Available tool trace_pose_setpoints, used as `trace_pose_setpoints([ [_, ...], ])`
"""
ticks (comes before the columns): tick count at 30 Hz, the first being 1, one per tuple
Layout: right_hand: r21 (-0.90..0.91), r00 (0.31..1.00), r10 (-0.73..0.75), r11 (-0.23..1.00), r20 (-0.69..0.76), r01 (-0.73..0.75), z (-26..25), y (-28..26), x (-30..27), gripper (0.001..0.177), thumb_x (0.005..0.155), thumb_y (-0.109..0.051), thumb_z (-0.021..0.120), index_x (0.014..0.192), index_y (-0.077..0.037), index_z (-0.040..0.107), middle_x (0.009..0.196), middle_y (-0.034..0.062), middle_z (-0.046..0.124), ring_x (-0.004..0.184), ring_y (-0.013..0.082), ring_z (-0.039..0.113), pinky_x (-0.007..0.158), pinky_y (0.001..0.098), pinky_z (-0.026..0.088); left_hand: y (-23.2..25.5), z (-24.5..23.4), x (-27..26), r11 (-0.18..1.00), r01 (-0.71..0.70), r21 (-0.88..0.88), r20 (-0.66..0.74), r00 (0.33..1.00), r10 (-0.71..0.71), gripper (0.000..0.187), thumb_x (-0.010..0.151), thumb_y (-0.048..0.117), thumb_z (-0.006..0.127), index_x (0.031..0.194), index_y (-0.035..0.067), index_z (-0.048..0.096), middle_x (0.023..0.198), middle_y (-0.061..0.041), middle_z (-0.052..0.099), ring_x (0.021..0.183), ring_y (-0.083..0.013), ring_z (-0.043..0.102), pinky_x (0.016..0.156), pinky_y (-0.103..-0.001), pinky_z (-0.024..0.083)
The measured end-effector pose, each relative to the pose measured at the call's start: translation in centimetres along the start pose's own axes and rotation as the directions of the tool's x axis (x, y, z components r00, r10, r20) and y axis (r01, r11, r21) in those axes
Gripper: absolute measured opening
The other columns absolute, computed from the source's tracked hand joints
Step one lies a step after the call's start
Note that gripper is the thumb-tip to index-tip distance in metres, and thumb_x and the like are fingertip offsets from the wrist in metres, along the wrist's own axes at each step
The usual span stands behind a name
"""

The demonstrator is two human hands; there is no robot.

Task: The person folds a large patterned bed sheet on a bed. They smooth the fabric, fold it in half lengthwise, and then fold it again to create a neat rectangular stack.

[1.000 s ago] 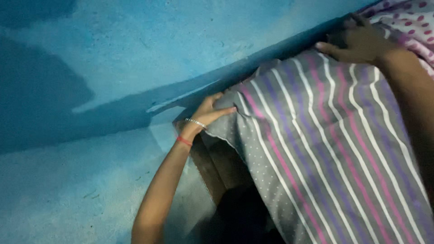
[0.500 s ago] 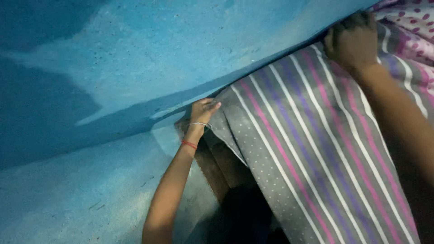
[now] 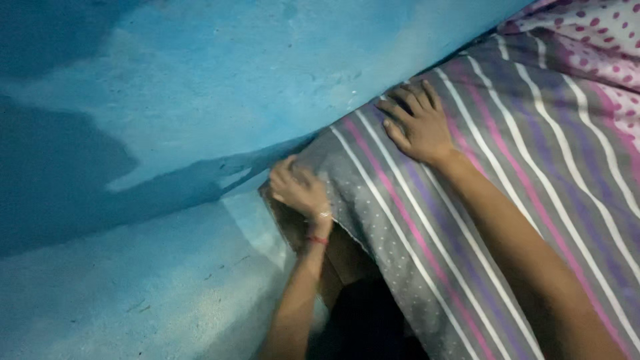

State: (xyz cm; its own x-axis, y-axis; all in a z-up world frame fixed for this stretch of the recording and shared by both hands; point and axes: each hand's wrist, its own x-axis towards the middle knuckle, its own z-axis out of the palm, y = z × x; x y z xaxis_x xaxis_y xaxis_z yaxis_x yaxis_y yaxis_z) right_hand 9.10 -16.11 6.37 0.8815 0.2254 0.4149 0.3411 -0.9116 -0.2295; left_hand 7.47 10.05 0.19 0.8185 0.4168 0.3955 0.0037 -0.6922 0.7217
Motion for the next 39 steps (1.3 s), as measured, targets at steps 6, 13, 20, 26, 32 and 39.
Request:
trace_pose_setpoints([
  [6, 0.422, 0.963, 0.147, 0.876, 0.226, -0.233, -3.1, 1.8, 1.2, 0.048, 0.104, -0.035, 0.059, 0.147, -0.014, 0.057, 0.147, 0.0140, 0.057, 0.143, 0.0354, 0.047, 0.128, 0.0562, 0.019, 11.4, 0.2, -3.6, 0.846, -0.448, -0.290, 0.217, 0.830, 0.514, 0.019, 0.098, 0.010, 0.062, 0.117, 0.013, 0.065, 0.132, -0.006, 0.061, 0.129, -0.0272, 0.054, 0.119, -0.052, 0.033],
  [13, 0.193, 0.900, 0.386, 0.917, -0.205, -0.349, -9.0, 5.8, -9.5, 0.045, 0.106, -0.017, 0.063, 0.147, -0.003, 0.056, 0.151, 0.0224, 0.053, 0.145, 0.0419, 0.047, 0.126, 0.0526, 0.031, 17.4, 6.0, -6.7, 0.660, -0.638, -0.398, 0.445, 0.494, 0.747, 0.040, 0.104, 0.022, 0.058, 0.142, 0.010, 0.058, 0.158, -0.006, 0.047, 0.150, -0.0261, 0.042, 0.124, -0.055, 0.030],
  [20, 0.047, 0.691, 0.616, 0.758, -0.378, -0.651, -14.1, 10.6, -24.2, 0.040, 0.111, -0.011, 0.063, 0.149, -0.002, 0.057, 0.149, 0.0227, 0.058, 0.147, 0.0444, 0.044, 0.125, 0.0534, 0.033, 20.9, 10.6, -13.3, 0.449, -0.757, -0.475, 0.558, 0.135, 0.819, 0.056, 0.104, 0.036, 0.056, 0.154, 0.012, 0.047, 0.168, -0.004, 0.030, 0.158, -0.0260, 0.025, 0.131, -0.057, 0.021],
  [26, -0.087, 0.670, 0.661, 0.687, -0.338, -0.721, -13.4, 13.9, -29.0, 0.046, 0.112, -0.020, 0.060, 0.155, -0.005, 0.052, 0.162, 0.0218, 0.047, 0.153, 0.0442, 0.035, 0.127, 0.0592, 0.021, 25.5, 14.8, -19.2, 0.399, -0.798, -0.452, 0.598, 0.060, 0.799, 0.062, 0.106, 0.046, 0.051, 0.161, 0.022, 0.035, 0.172, 0.000, 0.019, 0.161, -0.0255, 0.015, 0.130, -0.064, 0.014],
  [32, -0.162, 0.644, 0.701, 0.628, -0.308, -0.761, -12.2, 13.6, -28.7, 0.052, 0.110, -0.025, 0.055, 0.159, -0.010, 0.047, 0.167, 0.0180, 0.039, 0.156, 0.0410, 0.029, 0.127, 0.0598, 0.016, 27.9, 16.0, -20.5, 0.429, -0.834, -0.347, 0.730, 0.047, 0.682, 0.068, 0.103, 0.057, 0.043, 0.163, 0.032, 0.024, 0.172, 0.002, 0.010, 0.159, -0.0294, 0.010, 0.120, -0.077, 0.006],
  [39, -0.172, 0.624, 0.702, 0.607, -0.342, -0.776, -12.5, 13.2, -27.7, 0.053, 0.108, -0.026, 0.055, 0.158, -0.013, 0.048, 0.167, 0.0138, 0.039, 0.155, 0.0378, 0.030, 0.126, 0.0575, 0.018, 27.9, 15.5, -20.1, 0.394, -0.864, -0.313, 0.734, 0.043, 0.677, 0.068, 0.104, 0.057, 0.041, 0.164, 0.032, 0.022, 0.173, 0.001, 0.008, 0.159, -0.0299, 0.006, 0.121, -0.075, 0.004],
])
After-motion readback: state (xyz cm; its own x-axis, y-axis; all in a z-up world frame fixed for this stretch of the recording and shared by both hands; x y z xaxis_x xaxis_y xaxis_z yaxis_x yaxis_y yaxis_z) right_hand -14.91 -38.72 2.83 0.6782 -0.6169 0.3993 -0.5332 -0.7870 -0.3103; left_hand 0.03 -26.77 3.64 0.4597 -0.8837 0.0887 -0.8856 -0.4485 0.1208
